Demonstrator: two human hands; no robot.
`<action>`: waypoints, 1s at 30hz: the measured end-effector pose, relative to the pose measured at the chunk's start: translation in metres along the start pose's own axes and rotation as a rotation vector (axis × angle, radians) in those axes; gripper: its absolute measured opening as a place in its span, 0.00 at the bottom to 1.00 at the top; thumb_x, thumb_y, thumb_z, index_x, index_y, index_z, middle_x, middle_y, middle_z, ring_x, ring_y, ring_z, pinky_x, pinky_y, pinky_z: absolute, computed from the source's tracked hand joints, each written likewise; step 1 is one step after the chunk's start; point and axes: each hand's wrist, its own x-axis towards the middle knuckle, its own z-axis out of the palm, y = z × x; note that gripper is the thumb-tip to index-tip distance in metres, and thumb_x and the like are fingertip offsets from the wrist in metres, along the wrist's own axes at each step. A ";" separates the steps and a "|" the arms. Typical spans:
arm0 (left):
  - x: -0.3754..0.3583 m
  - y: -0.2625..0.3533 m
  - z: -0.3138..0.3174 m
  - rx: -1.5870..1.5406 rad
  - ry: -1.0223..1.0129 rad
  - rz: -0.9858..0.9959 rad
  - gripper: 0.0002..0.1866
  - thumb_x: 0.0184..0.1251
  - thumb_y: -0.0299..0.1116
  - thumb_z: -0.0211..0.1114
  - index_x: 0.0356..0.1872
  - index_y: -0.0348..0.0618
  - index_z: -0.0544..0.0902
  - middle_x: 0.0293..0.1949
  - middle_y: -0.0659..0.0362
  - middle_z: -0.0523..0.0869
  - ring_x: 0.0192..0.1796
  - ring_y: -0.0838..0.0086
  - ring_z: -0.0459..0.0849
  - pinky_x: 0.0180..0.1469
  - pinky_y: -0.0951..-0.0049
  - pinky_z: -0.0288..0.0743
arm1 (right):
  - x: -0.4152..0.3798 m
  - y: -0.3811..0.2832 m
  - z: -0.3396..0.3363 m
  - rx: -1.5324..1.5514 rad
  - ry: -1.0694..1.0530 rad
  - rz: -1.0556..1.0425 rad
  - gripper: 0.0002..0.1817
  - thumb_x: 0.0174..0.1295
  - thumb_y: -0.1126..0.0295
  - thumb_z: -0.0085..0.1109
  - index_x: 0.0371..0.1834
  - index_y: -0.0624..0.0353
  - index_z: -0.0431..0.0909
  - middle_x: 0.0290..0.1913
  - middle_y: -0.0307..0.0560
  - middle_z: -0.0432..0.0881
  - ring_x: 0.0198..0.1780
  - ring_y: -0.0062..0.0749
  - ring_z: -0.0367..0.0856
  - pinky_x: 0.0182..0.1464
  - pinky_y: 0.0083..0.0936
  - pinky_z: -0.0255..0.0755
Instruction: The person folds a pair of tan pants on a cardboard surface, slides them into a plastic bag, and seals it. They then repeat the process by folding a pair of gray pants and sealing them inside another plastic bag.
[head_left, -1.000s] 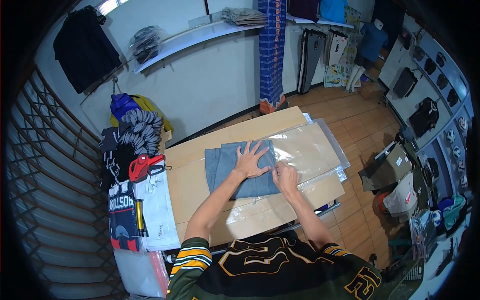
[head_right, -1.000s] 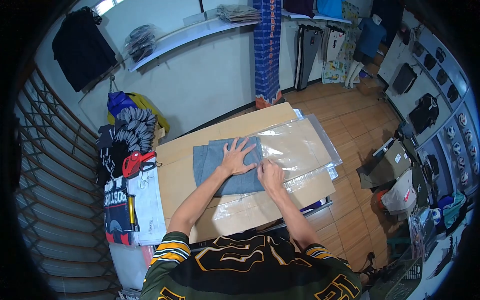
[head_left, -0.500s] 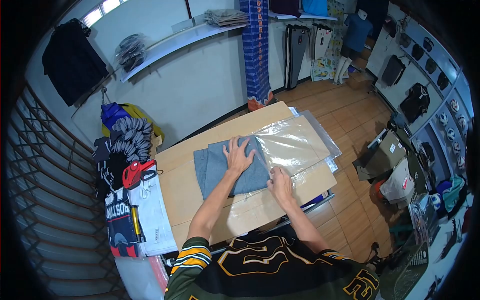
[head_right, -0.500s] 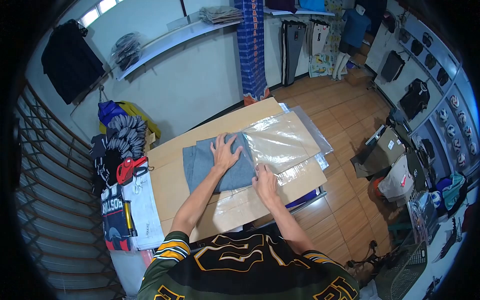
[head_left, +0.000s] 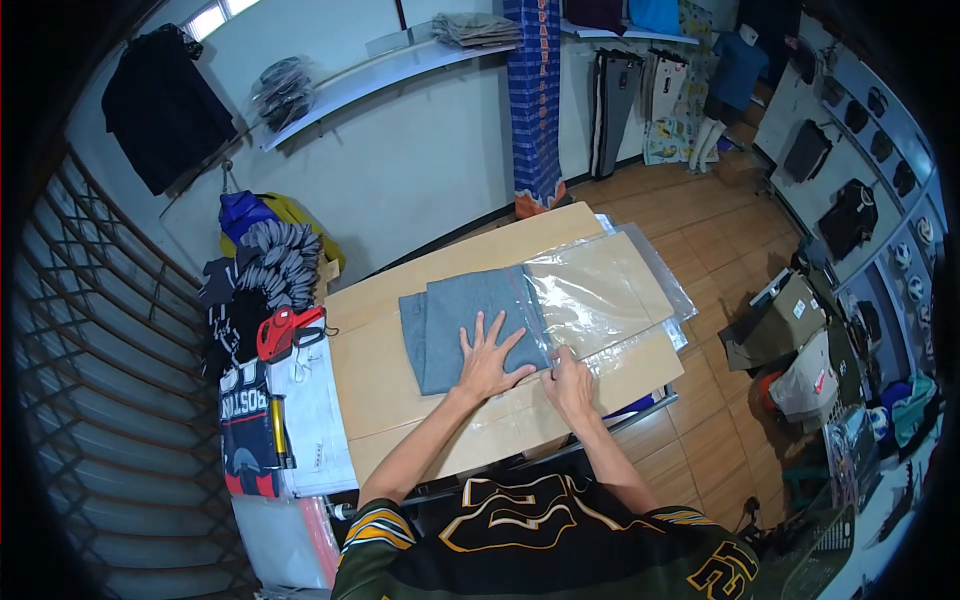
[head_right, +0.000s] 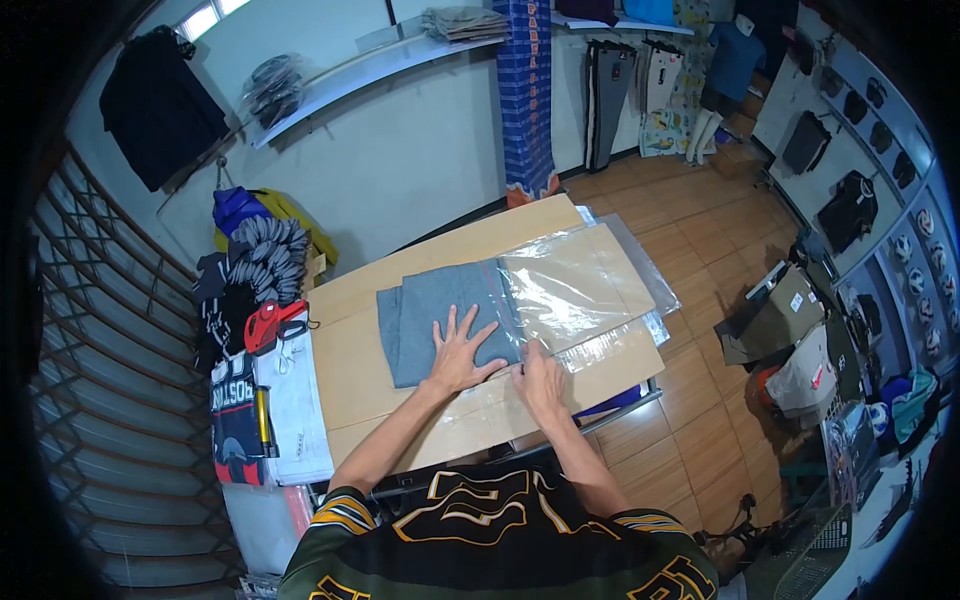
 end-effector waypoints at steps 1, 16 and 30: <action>0.001 0.004 0.004 -0.023 0.020 -0.023 0.42 0.62 0.63 0.74 0.76 0.60 0.77 0.85 0.44 0.56 0.85 0.32 0.42 0.77 0.18 0.38 | -0.001 0.000 0.001 0.010 -0.013 0.011 0.16 0.59 0.71 0.69 0.50 0.61 0.80 0.30 0.60 0.88 0.36 0.63 0.88 0.42 0.54 0.80; -0.049 -0.052 -0.022 -0.065 0.239 -0.563 0.37 0.66 0.38 0.65 0.77 0.40 0.70 0.80 0.31 0.61 0.82 0.32 0.57 0.81 0.32 0.49 | -0.002 0.003 -0.002 0.197 0.010 0.076 0.07 0.61 0.67 0.70 0.36 0.60 0.87 0.26 0.54 0.87 0.31 0.54 0.88 0.35 0.45 0.78; -0.001 0.006 0.037 -0.159 0.243 -0.372 0.34 0.74 0.38 0.60 0.77 0.29 0.67 0.79 0.27 0.60 0.82 0.30 0.54 0.83 0.39 0.49 | 0.002 0.006 -0.011 0.293 -0.050 0.057 0.07 0.62 0.68 0.70 0.36 0.61 0.87 0.25 0.51 0.86 0.27 0.46 0.87 0.32 0.38 0.77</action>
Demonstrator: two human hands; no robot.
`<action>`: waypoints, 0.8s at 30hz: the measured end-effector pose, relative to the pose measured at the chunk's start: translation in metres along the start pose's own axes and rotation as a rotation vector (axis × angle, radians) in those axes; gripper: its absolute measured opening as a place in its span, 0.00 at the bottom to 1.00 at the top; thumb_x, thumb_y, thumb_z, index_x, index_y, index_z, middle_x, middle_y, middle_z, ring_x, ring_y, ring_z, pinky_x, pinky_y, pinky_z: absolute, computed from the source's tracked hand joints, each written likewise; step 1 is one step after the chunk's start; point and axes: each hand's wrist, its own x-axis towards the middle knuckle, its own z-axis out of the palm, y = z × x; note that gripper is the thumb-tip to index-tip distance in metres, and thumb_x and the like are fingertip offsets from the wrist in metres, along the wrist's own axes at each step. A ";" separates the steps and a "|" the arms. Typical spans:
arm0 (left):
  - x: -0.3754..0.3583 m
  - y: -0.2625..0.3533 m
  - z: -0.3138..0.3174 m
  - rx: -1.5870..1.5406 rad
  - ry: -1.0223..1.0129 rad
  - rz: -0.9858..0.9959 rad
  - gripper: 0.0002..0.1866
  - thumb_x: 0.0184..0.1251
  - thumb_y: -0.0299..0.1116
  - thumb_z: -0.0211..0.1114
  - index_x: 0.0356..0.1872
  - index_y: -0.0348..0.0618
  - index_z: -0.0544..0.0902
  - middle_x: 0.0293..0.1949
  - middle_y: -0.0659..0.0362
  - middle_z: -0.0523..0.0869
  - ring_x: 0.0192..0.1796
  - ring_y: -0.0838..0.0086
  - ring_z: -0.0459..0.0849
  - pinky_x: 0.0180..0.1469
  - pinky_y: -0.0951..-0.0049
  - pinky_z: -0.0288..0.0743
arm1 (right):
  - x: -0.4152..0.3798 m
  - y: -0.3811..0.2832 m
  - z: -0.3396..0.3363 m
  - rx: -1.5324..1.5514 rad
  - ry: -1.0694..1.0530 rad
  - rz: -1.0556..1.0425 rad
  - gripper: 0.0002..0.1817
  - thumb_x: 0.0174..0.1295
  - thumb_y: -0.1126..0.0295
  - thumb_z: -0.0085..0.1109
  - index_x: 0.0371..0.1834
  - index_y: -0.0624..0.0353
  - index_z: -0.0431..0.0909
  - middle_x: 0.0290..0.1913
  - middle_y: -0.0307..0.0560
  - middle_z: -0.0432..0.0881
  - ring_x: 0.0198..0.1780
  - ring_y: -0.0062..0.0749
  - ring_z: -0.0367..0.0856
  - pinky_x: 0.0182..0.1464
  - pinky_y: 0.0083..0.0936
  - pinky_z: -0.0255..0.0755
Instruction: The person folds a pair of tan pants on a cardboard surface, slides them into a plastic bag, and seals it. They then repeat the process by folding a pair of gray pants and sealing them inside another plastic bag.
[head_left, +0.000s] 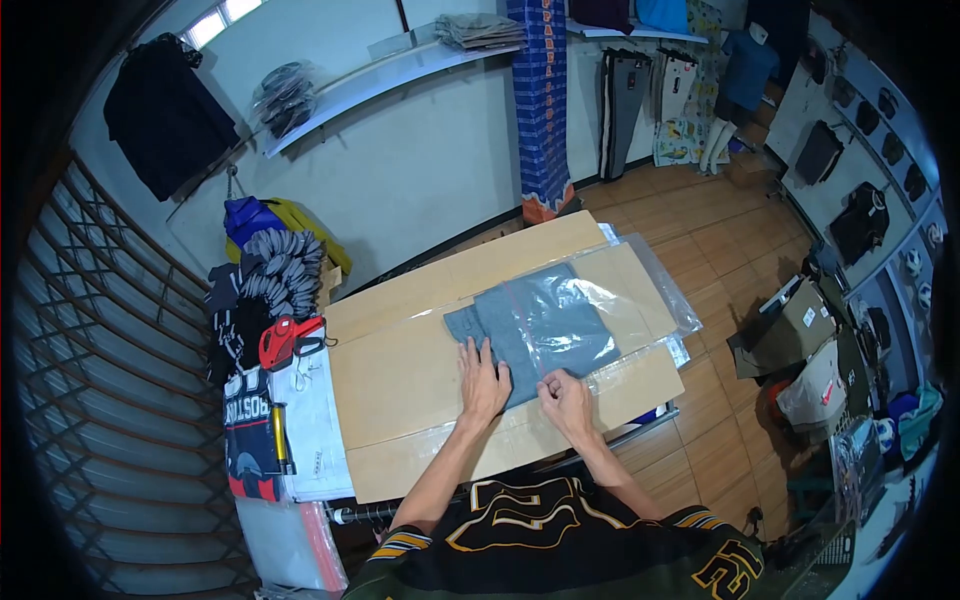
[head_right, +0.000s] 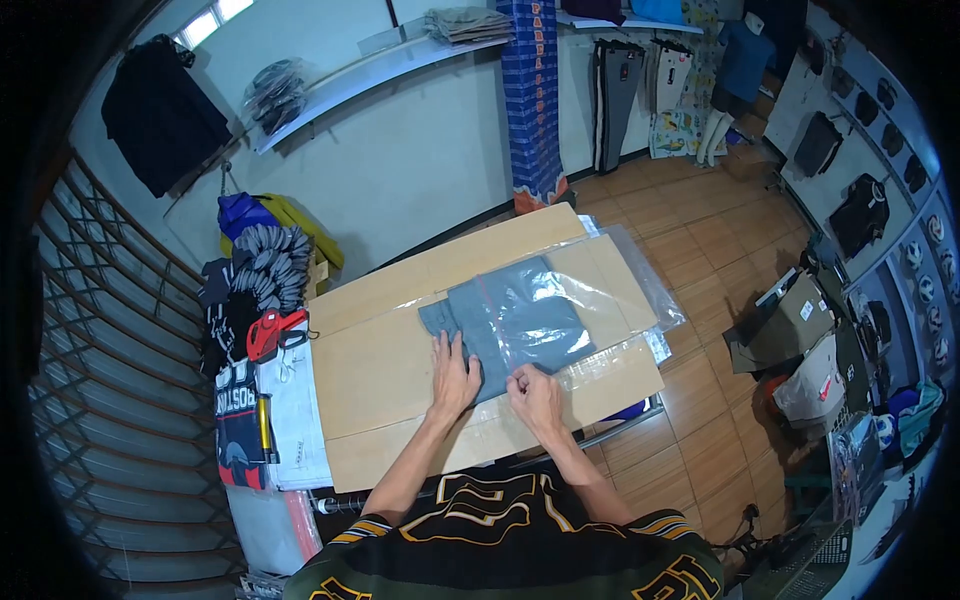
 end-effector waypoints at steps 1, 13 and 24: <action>0.002 0.006 0.000 -0.064 -0.055 0.030 0.34 0.75 0.38 0.60 0.77 0.30 0.67 0.79 0.27 0.60 0.83 0.31 0.54 0.84 0.41 0.48 | 0.001 0.005 -0.002 0.016 0.003 -0.015 0.07 0.62 0.68 0.71 0.36 0.61 0.87 0.25 0.51 0.86 0.26 0.45 0.87 0.32 0.37 0.77; 0.020 -0.011 -0.044 0.176 -0.462 0.224 0.62 0.46 0.64 0.83 0.82 0.49 0.66 0.86 0.43 0.52 0.86 0.35 0.46 0.79 0.20 0.36 | 0.051 0.084 -0.125 0.147 0.270 0.059 0.07 0.66 0.73 0.71 0.41 0.66 0.86 0.24 0.42 0.85 0.25 0.19 0.80 0.29 0.23 0.74; 0.062 0.071 0.043 0.196 -0.375 0.310 0.59 0.47 0.70 0.78 0.82 0.58 0.69 0.86 0.43 0.52 0.86 0.35 0.45 0.77 0.16 0.35 | 0.115 0.125 -0.213 0.140 0.388 0.087 0.09 0.67 0.72 0.70 0.42 0.69 0.85 0.28 0.44 0.85 0.30 0.23 0.81 0.35 0.25 0.76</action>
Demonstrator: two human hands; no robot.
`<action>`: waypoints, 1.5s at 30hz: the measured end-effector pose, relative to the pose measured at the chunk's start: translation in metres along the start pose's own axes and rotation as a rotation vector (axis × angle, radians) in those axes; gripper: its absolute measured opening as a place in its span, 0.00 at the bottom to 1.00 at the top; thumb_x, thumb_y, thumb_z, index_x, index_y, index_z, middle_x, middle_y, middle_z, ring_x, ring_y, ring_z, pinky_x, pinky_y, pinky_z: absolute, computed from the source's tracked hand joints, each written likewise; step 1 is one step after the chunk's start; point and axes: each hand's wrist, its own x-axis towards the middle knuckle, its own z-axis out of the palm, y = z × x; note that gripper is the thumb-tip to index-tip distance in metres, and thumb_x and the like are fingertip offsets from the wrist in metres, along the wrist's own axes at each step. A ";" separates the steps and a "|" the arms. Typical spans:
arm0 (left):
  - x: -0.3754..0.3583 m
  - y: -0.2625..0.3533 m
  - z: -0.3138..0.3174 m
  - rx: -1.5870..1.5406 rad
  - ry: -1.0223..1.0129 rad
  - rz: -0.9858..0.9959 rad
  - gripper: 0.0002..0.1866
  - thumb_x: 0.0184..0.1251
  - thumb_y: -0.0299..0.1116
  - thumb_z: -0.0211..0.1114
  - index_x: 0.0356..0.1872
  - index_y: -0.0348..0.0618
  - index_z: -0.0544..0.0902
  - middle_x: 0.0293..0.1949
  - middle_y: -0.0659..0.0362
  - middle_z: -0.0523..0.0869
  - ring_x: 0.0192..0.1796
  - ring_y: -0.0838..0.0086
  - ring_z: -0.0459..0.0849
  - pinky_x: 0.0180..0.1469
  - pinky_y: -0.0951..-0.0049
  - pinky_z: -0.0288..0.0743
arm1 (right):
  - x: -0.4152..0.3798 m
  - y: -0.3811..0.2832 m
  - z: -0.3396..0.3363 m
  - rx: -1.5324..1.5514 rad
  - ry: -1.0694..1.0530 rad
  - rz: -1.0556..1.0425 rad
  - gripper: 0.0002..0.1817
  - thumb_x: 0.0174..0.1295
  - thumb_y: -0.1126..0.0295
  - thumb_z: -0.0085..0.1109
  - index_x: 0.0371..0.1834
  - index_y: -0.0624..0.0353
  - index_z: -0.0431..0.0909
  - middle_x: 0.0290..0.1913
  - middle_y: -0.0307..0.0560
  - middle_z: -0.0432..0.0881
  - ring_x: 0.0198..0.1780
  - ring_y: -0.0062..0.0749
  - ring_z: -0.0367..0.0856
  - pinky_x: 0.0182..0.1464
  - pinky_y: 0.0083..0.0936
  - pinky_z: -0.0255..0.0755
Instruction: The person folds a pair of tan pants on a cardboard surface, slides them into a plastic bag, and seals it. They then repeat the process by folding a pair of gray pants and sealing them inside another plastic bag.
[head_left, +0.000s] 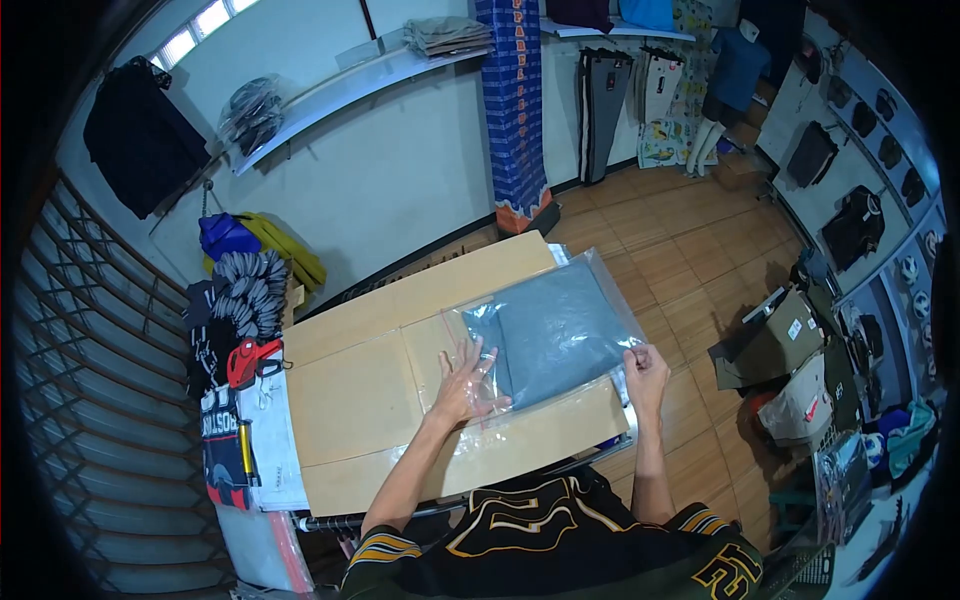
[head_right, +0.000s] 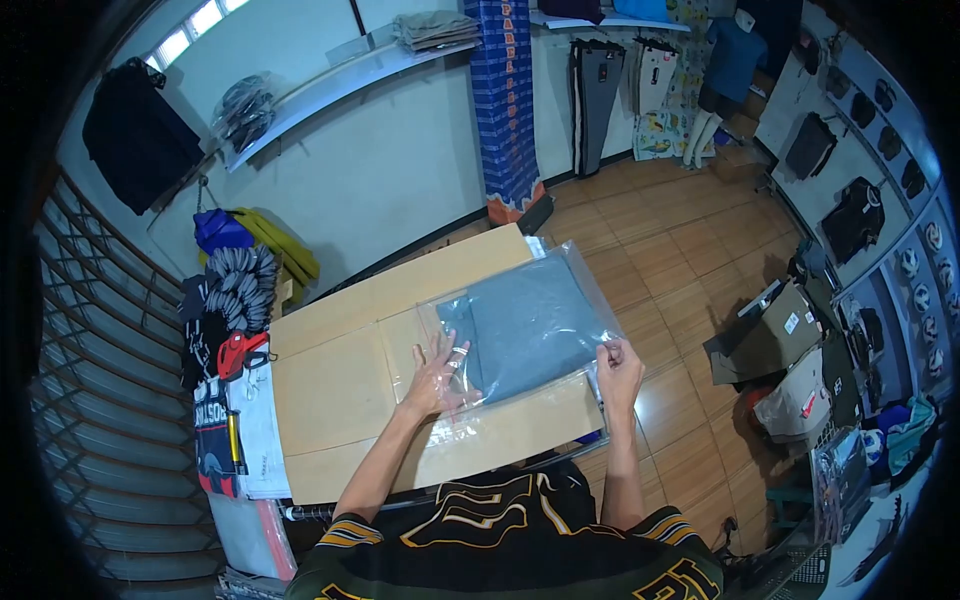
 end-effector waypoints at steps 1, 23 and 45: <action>0.006 0.003 0.005 0.024 0.027 0.004 0.58 0.47 0.71 0.78 0.82 0.60 0.69 0.86 0.41 0.51 0.86 0.34 0.46 0.77 0.16 0.36 | 0.008 0.004 -0.002 -0.011 0.008 -0.011 0.10 0.67 0.72 0.71 0.42 0.69 0.85 0.30 0.46 0.87 0.32 0.26 0.83 0.36 0.27 0.77; -0.037 0.019 0.008 -0.127 0.464 -0.344 0.41 0.62 0.53 0.73 0.73 0.41 0.76 0.76 0.47 0.74 0.81 0.47 0.66 0.82 0.43 0.54 | 0.161 0.047 0.034 0.268 -0.778 0.530 0.15 0.58 0.75 0.78 0.47 0.70 0.88 0.40 0.53 0.92 0.37 0.33 0.90 0.41 0.30 0.84; -0.032 0.031 0.010 -0.141 0.509 -0.431 0.32 0.61 0.48 0.78 0.64 0.42 0.85 0.75 0.48 0.76 0.81 0.48 0.66 0.82 0.43 0.53 | 0.259 -0.093 -0.149 0.036 -0.452 -0.175 0.08 0.63 0.79 0.69 0.45 0.69 0.87 0.37 0.42 0.90 0.34 0.19 0.84 0.39 0.21 0.77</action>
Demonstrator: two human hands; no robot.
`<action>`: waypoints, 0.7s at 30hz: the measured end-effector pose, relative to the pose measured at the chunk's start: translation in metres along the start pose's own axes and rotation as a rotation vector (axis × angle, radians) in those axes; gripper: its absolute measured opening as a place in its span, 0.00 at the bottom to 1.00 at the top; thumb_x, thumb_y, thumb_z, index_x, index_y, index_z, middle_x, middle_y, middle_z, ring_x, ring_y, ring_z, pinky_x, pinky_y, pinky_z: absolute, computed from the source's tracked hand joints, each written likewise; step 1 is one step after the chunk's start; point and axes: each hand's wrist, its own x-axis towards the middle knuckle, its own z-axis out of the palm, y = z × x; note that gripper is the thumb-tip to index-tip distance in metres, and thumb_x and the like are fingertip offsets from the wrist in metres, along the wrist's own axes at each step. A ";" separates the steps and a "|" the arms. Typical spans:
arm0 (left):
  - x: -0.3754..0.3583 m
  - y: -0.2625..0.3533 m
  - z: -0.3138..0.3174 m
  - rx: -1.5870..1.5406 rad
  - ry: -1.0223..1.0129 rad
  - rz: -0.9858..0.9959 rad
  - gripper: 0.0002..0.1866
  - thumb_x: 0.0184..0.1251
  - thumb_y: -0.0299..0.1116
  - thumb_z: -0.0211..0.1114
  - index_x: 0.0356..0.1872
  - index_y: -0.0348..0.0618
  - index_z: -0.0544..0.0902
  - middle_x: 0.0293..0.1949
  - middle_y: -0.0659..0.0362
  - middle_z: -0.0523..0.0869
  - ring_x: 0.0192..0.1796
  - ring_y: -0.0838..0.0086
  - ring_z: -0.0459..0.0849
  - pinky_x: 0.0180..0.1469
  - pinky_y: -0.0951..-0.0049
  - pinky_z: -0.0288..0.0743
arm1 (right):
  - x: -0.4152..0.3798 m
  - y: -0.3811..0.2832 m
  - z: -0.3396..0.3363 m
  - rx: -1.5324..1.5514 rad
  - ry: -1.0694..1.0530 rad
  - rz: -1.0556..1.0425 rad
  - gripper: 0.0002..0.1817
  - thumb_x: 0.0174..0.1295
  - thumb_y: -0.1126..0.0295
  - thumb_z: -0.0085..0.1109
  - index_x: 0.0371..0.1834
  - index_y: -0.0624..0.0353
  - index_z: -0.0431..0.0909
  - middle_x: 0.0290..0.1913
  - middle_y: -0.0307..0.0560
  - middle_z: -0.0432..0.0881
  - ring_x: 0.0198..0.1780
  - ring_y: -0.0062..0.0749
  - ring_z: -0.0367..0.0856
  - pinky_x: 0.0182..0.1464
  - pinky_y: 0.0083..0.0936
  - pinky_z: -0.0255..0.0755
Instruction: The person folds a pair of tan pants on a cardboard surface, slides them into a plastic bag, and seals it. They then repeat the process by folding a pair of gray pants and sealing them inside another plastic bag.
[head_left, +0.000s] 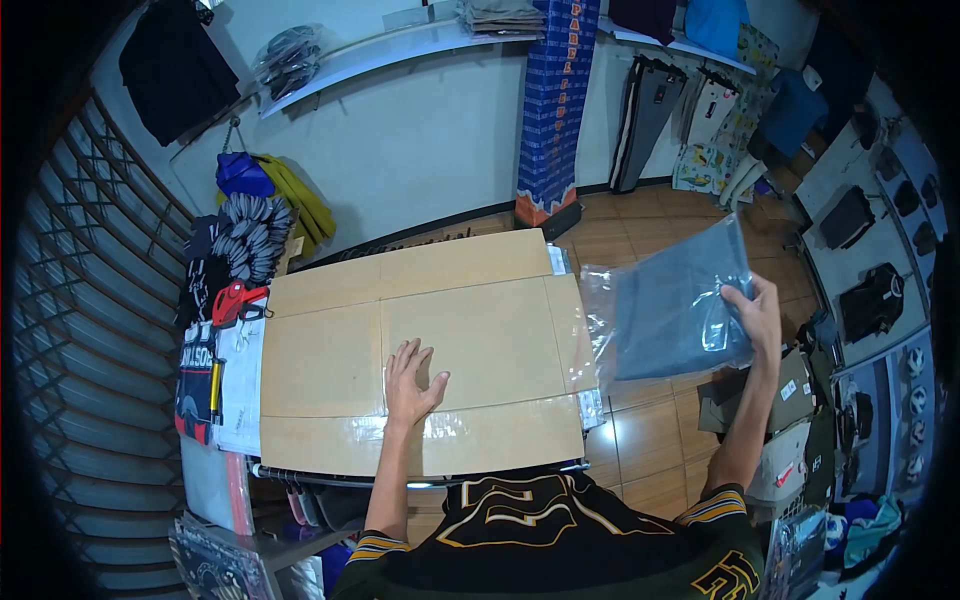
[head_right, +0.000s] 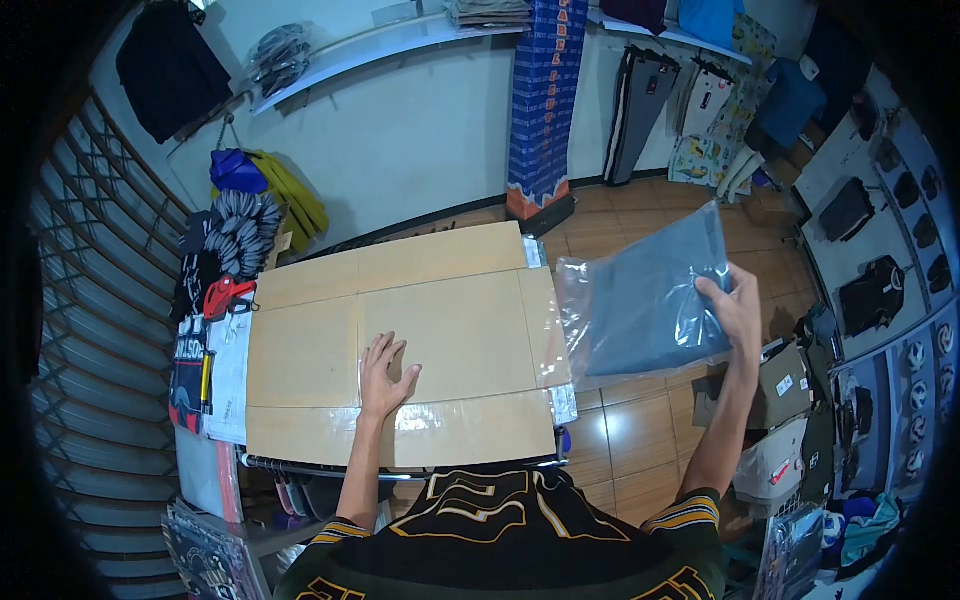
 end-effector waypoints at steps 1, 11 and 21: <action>0.000 0.003 -0.001 -0.009 -0.002 -0.015 0.32 0.61 0.46 0.78 0.64 0.42 0.84 0.74 0.48 0.77 0.81 0.48 0.66 0.82 0.44 0.54 | -0.008 -0.031 0.001 0.000 -0.002 -0.036 0.08 0.64 0.79 0.69 0.44 0.69 0.87 0.37 0.41 0.90 0.34 0.18 0.84 0.40 0.21 0.77; -0.009 0.049 0.037 -0.963 -0.155 -0.217 0.34 0.72 0.35 0.75 0.76 0.42 0.73 0.70 0.47 0.81 0.72 0.58 0.80 0.74 0.57 0.72 | -0.056 -0.164 0.024 0.020 -0.126 -0.283 0.17 0.61 0.69 0.74 0.49 0.68 0.86 0.38 0.38 0.87 0.37 0.19 0.81 0.46 0.19 0.73; -0.036 0.009 0.039 -1.336 0.220 -0.531 0.32 0.66 0.27 0.79 0.69 0.36 0.74 0.48 0.53 0.90 0.43 0.73 0.91 0.44 0.73 0.87 | 0.046 -0.082 0.169 -0.107 -0.884 -0.191 0.23 0.61 0.66 0.76 0.58 0.63 0.87 0.48 0.45 0.91 0.49 0.26 0.84 0.58 0.32 0.77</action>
